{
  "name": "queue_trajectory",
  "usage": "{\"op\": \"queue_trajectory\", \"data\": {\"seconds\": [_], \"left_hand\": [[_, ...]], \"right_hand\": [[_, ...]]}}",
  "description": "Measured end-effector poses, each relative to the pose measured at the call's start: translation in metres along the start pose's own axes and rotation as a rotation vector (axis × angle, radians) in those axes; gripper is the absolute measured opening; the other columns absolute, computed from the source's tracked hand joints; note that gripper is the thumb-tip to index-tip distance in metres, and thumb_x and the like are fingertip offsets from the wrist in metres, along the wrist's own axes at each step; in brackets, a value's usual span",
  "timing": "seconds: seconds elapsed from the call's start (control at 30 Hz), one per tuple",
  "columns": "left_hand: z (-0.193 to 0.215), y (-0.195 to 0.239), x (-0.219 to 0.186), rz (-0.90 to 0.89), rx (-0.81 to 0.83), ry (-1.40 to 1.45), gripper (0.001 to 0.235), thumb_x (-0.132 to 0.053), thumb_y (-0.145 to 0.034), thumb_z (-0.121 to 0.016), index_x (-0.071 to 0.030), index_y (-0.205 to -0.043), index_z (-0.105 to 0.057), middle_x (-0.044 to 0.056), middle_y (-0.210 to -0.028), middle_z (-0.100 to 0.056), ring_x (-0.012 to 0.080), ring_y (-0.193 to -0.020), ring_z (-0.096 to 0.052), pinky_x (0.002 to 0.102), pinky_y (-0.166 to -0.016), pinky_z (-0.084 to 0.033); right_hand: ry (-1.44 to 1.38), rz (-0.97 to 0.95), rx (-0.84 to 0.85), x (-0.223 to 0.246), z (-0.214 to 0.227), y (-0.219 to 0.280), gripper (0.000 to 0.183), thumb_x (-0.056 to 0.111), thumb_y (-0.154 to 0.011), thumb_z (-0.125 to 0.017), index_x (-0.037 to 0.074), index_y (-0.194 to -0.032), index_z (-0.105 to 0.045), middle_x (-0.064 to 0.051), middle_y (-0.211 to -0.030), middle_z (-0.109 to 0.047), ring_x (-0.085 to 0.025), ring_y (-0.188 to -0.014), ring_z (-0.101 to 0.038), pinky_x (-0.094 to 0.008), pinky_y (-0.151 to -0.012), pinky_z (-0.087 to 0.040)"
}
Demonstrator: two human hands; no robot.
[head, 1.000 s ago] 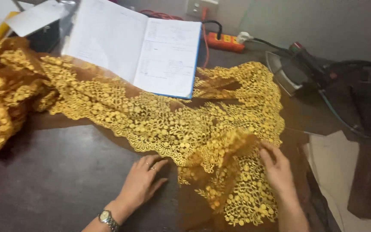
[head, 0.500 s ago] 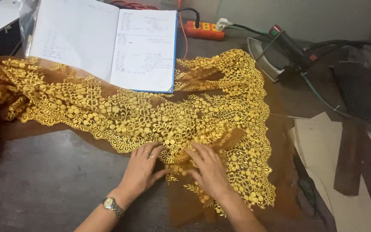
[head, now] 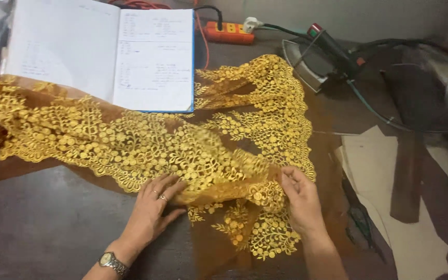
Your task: Inspecting and smoothing out yellow lace fabric on a workbench while checking measurements in a notebook.
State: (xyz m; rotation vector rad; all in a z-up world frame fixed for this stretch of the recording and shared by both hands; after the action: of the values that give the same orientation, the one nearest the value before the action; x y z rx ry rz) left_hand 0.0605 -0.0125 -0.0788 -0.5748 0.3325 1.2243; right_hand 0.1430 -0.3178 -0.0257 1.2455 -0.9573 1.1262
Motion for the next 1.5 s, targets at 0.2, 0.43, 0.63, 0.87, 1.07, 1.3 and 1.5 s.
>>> {"op": "queue_trajectory", "data": {"seconds": [0.2,0.43,0.63,0.87,1.07,1.3,1.5], "left_hand": [[-0.005,-0.007,0.020,0.217,0.002,0.341,0.014,-0.017,-0.086,-0.061,-0.015,-0.089,-0.075,0.000,-0.099,-0.078,0.0162,-0.089,-0.073,0.044,-0.110,-0.034],[0.040,0.005,0.027,0.541,-0.134,0.786,0.042,-0.026,-0.099,-0.052,-0.016,-0.060,-0.046,-0.006,-0.051,-0.034,0.0074,-0.044,-0.027,0.027,-0.043,-0.022],[0.066,0.013,0.019,0.664,-0.189,0.882,0.042,-0.027,-0.102,-0.047,-0.019,-0.064,-0.029,-0.005,-0.054,-0.022,0.0072,-0.048,-0.016,0.029,-0.045,-0.014],[0.061,0.023,0.026,0.603,-0.216,0.950,0.036,-0.024,-0.102,-0.049,-0.012,-0.069,-0.055,-0.003,-0.062,-0.042,0.0084,-0.056,-0.034,0.026,-0.052,-0.029],[0.064,0.023,0.016,0.621,-0.142,0.865,0.036,-0.026,-0.103,-0.049,-0.013,-0.069,-0.051,-0.005,-0.062,-0.031,0.0074,-0.055,-0.024,0.028,-0.052,-0.022],[0.054,0.031,0.021,0.398,0.073,0.721,0.031,-0.021,-0.095,-0.053,-0.008,-0.075,-0.072,-0.001,-0.056,-0.047,0.0110,-0.047,-0.041,0.025,-0.046,-0.033],[0.067,0.034,-0.001,0.287,0.149,0.792,0.032,-0.019,-0.098,-0.052,-0.007,-0.069,-0.060,0.000,-0.058,-0.038,0.0122,-0.049,-0.034,0.031,-0.052,-0.025]], "right_hand": [[-0.095,-0.008,-0.026,0.021,0.007,0.011,0.024,0.028,-0.087,-0.063,0.005,-0.095,-0.067,-0.005,-0.094,-0.067,-0.019,-0.097,-0.059,-0.035,-0.095,-0.037],[-0.137,-0.027,0.046,0.005,0.019,0.011,0.014,0.021,-0.090,-0.062,0.008,-0.087,-0.064,-0.003,-0.079,-0.061,-0.017,-0.070,-0.058,-0.028,-0.054,-0.046],[-0.222,-0.016,0.121,0.019,0.008,0.019,0.014,0.013,-0.094,-0.057,0.000,-0.094,-0.061,-0.015,-0.069,-0.066,-0.019,-0.047,-0.059,-0.030,-0.043,-0.052],[0.095,-0.132,0.153,0.011,-0.013,0.013,0.016,0.014,-0.093,-0.055,0.001,-0.095,-0.064,-0.015,-0.081,-0.071,-0.021,-0.061,-0.064,-0.031,-0.054,-0.055],[0.525,-0.130,0.289,0.014,-0.058,0.015,0.031,0.025,-0.088,-0.058,0.017,-0.117,-0.063,-0.002,-0.120,-0.066,-0.014,-0.097,-0.067,-0.029,-0.085,-0.060],[0.834,0.248,0.464,-0.002,-0.087,0.012,0.055,0.023,-0.087,-0.063,0.019,-0.139,-0.045,-0.002,-0.145,-0.044,-0.020,-0.135,-0.033,-0.046,-0.113,-0.024],[0.982,0.277,0.513,-0.030,-0.093,0.013,0.051,0.022,-0.082,-0.073,0.018,-0.130,-0.055,0.000,-0.089,-0.060,-0.019,-0.102,-0.054,-0.040,-0.103,-0.036]]}}
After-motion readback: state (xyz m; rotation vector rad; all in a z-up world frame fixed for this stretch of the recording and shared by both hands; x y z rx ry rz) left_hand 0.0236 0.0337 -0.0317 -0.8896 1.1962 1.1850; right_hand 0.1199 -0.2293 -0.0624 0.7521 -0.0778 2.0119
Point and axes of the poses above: each hand's wrist, its own y-axis away from the middle knuckle, its own z-axis out of the back of the hand, x = y × z, the point moved 5 cm from there along -y, towards the middle knuckle
